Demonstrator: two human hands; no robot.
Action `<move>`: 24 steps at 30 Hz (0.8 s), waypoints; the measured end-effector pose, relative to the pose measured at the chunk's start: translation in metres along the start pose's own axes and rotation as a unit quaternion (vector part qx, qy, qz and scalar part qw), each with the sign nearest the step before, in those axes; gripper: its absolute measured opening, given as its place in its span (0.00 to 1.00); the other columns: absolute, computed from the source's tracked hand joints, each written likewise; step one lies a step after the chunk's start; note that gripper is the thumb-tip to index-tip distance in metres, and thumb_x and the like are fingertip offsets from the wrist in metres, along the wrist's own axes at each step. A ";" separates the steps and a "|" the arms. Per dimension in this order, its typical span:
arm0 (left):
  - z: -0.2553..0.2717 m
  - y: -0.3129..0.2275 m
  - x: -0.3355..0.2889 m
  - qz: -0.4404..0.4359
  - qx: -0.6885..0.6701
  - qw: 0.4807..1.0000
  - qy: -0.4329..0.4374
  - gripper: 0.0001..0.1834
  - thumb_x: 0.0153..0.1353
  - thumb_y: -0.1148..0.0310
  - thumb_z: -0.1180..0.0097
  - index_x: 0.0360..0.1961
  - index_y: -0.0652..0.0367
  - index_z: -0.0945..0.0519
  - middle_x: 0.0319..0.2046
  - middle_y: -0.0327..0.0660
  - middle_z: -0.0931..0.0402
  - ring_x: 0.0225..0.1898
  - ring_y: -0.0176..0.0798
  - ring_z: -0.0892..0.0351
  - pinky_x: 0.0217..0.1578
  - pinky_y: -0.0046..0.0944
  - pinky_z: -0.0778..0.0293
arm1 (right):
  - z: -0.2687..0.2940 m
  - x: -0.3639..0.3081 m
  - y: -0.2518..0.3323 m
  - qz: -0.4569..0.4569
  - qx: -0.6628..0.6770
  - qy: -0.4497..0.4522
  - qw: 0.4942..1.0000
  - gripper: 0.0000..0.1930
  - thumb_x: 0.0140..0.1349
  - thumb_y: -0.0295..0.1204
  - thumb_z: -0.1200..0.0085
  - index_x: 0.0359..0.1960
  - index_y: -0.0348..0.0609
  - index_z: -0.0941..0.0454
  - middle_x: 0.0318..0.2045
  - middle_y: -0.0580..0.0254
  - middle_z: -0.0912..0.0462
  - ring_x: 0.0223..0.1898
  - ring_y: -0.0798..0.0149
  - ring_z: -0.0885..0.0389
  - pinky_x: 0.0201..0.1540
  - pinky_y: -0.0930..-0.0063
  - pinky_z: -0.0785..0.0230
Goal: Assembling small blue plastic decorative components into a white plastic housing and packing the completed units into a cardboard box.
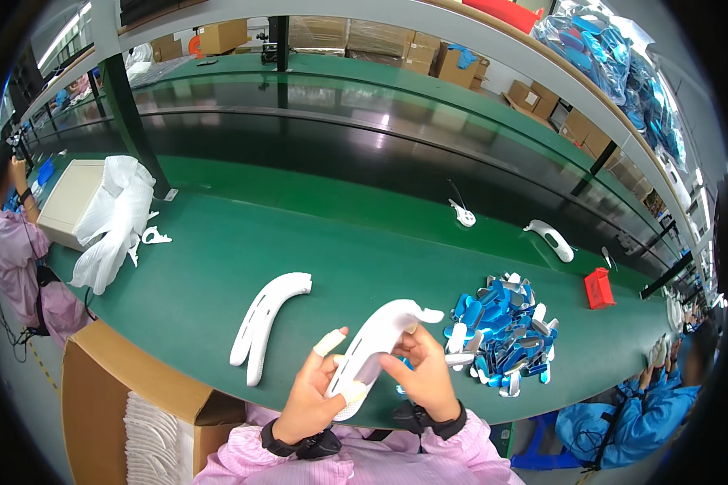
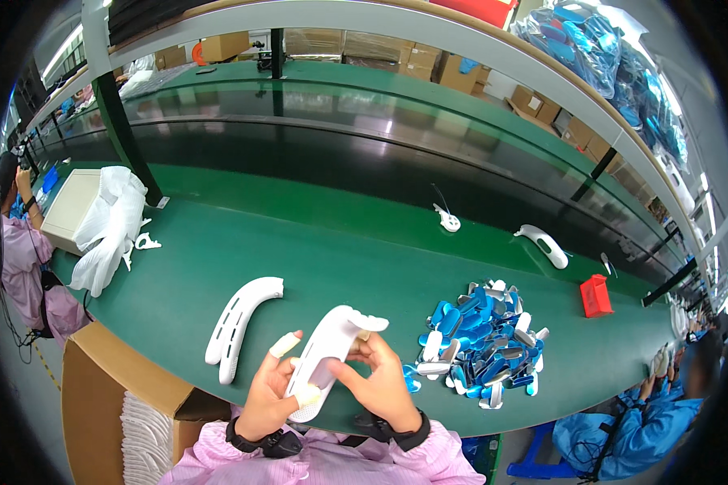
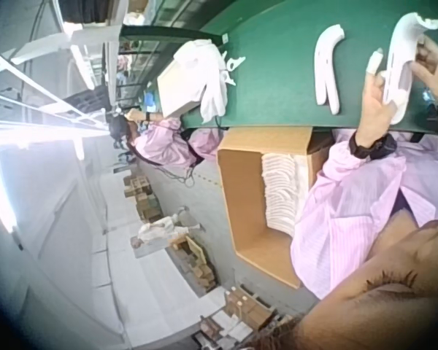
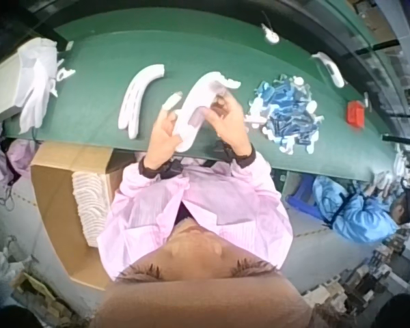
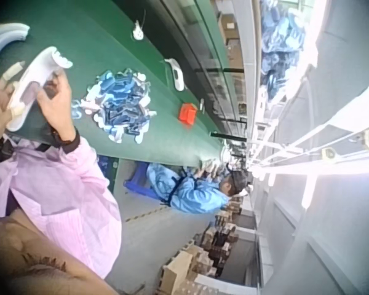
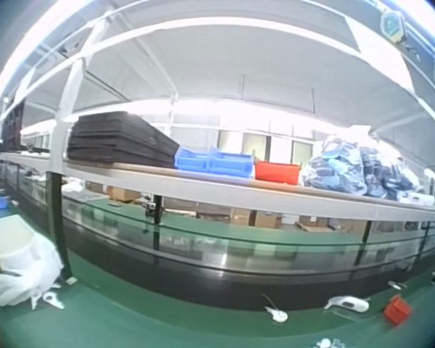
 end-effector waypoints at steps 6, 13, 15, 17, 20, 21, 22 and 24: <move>0.005 -0.001 0.002 -0.005 0.050 0.999 -0.003 0.45 0.52 0.86 0.44 0.69 0.61 0.52 0.48 0.45 0.28 0.50 0.35 0.27 0.50 0.34 0.30 | -0.007 0.010 -0.018 -0.043 0.048 -0.031 0.997 0.16 0.62 0.25 0.43 0.50 0.32 0.26 0.36 0.59 0.17 0.35 0.72 0.19 0.40 0.80 0.28; 0.008 0.002 0.009 0.017 -0.168 0.986 0.017 0.50 0.47 0.88 0.49 0.71 0.60 0.57 0.52 0.47 0.31 0.53 0.38 0.28 0.51 0.35 0.30 | 0.023 -0.003 -0.033 -0.137 -0.059 -0.018 0.989 0.15 0.68 0.25 0.53 0.54 0.32 0.28 0.30 0.58 0.17 0.32 0.70 0.19 0.37 0.79 0.28; 0.009 0.002 0.009 0.010 -0.171 0.985 0.011 0.49 0.47 0.87 0.49 0.71 0.59 0.57 0.53 0.46 0.31 0.54 0.39 0.28 0.52 0.36 0.30 | 0.023 -0.006 -0.029 -0.084 -0.114 -0.035 0.989 0.25 0.66 0.23 0.52 0.64 0.37 0.40 0.44 0.54 0.21 0.38 0.69 0.21 0.36 0.77 0.26; 0.010 0.002 0.010 -0.004 -0.175 0.985 0.000 0.49 0.48 0.86 0.48 0.71 0.59 0.57 0.55 0.47 0.32 0.56 0.40 0.29 0.53 0.37 0.30 | 0.009 -0.011 -0.025 -0.021 -0.132 0.023 0.991 0.31 0.65 0.22 0.51 0.69 0.40 0.47 0.52 0.52 0.26 0.41 0.69 0.22 0.35 0.76 0.25; 0.008 0.000 0.016 -0.046 -0.137 0.989 -0.012 0.45 0.54 0.84 0.50 0.71 0.60 0.57 0.59 0.48 0.36 0.62 0.43 0.36 0.59 0.41 0.36 | -0.036 -0.029 -0.054 -0.214 0.095 0.167 0.958 0.35 0.64 0.25 0.47 0.69 0.40 0.52 0.47 0.55 0.24 0.32 0.71 0.20 0.26 0.81 0.27; 0.015 -0.006 0.015 -0.084 0.025 0.996 -0.034 0.41 0.56 0.82 0.50 0.70 0.62 0.54 0.60 0.49 0.38 0.62 0.45 0.37 0.60 0.42 0.38 | -0.046 -0.028 -0.052 -0.265 0.109 0.188 0.939 0.32 0.64 0.26 0.47 0.67 0.40 0.49 0.41 0.58 0.21 0.27 0.71 0.20 0.22 0.82 0.29; 0.023 -0.013 0.013 -0.120 0.187 0.973 -0.056 0.38 0.58 0.80 0.49 0.69 0.63 0.50 0.61 0.50 0.39 0.63 0.46 0.37 0.61 0.44 0.40 | -0.041 -0.018 -0.054 -0.265 0.149 0.159 0.939 0.30 0.65 0.27 0.48 0.66 0.39 0.46 0.35 0.62 0.21 0.22 0.72 0.21 0.20 0.82 0.30; 0.032 -0.047 0.005 -0.191 0.449 0.868 -0.093 0.29 0.60 0.75 0.47 0.63 0.67 0.39 0.63 0.53 0.41 0.64 0.53 0.40 0.64 0.48 0.46 | -0.021 0.011 -0.065 -0.257 0.156 0.107 0.948 0.23 0.66 0.28 0.48 0.61 0.38 0.39 0.26 0.68 0.22 0.16 0.74 0.25 0.16 0.83 0.33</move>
Point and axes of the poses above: each hand's wrist, its own x-axis towards the middle knuckle, its own z-axis out of the back of the hand, y = z × x, the point moved 10 cm from there along x, towards the middle knuckle
